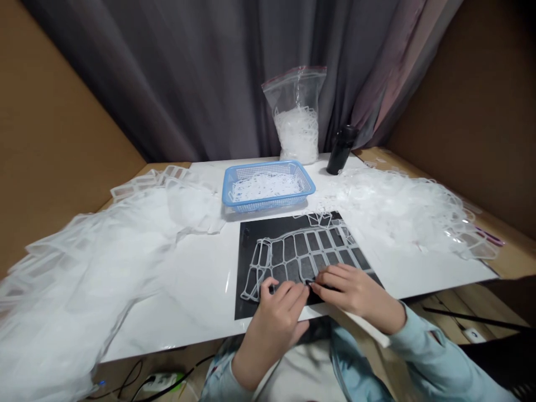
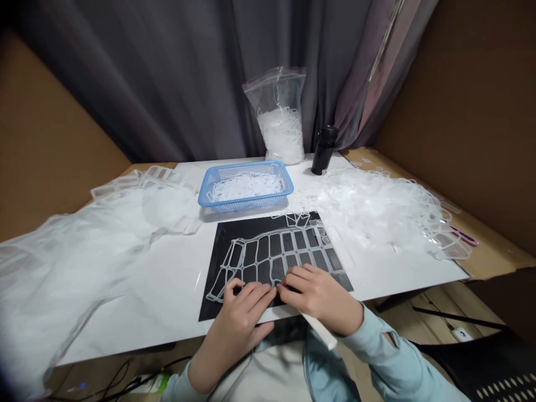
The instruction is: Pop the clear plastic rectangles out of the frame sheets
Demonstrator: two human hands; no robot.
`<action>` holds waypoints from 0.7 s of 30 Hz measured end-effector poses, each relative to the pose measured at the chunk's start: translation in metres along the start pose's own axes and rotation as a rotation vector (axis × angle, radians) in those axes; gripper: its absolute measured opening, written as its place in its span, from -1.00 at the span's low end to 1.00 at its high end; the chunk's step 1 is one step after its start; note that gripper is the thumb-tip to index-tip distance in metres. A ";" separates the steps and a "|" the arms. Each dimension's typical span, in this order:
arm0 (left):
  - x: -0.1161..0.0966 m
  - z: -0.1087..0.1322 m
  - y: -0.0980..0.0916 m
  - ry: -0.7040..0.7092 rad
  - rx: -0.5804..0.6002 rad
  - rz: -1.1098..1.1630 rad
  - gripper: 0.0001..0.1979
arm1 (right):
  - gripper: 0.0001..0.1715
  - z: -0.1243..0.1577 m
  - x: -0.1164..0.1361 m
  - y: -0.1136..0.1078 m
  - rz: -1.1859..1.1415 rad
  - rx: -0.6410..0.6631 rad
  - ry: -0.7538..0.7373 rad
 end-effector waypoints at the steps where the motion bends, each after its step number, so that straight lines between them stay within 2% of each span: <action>1: 0.000 0.000 0.000 0.005 0.002 -0.001 -0.54 | -0.73 0.001 -0.002 0.000 0.027 -0.024 0.013; 6: -0.002 -0.001 -0.001 0.014 -0.005 -0.004 -0.54 | -0.79 0.001 -0.034 0.006 0.006 -0.088 0.092; 11: -0.002 0.000 -0.003 0.016 -0.020 0.005 -0.53 | -0.73 -0.014 -0.096 0.027 -0.207 0.021 0.284; 15: -0.002 0.001 -0.003 0.009 -0.026 0.010 -0.53 | -0.79 -0.024 -0.132 0.048 -0.275 0.061 0.323; 18: -0.001 0.001 -0.003 -0.003 -0.024 0.008 -0.54 | -0.80 -0.022 -0.154 0.061 -0.315 0.035 0.393; 21: 0.000 0.002 -0.001 -0.019 -0.017 0.007 -0.54 | -0.78 -0.014 -0.169 0.062 -0.355 -0.028 0.487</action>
Point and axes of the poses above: each hand's wrist, its own z-axis away from the middle knuckle, its own y-axis out of the palm, x = y × z, the point moved 9 cm from there along -z, towards the middle knuckle, and after that the axes turned 15 degrees about z, right-handed, at the moved point
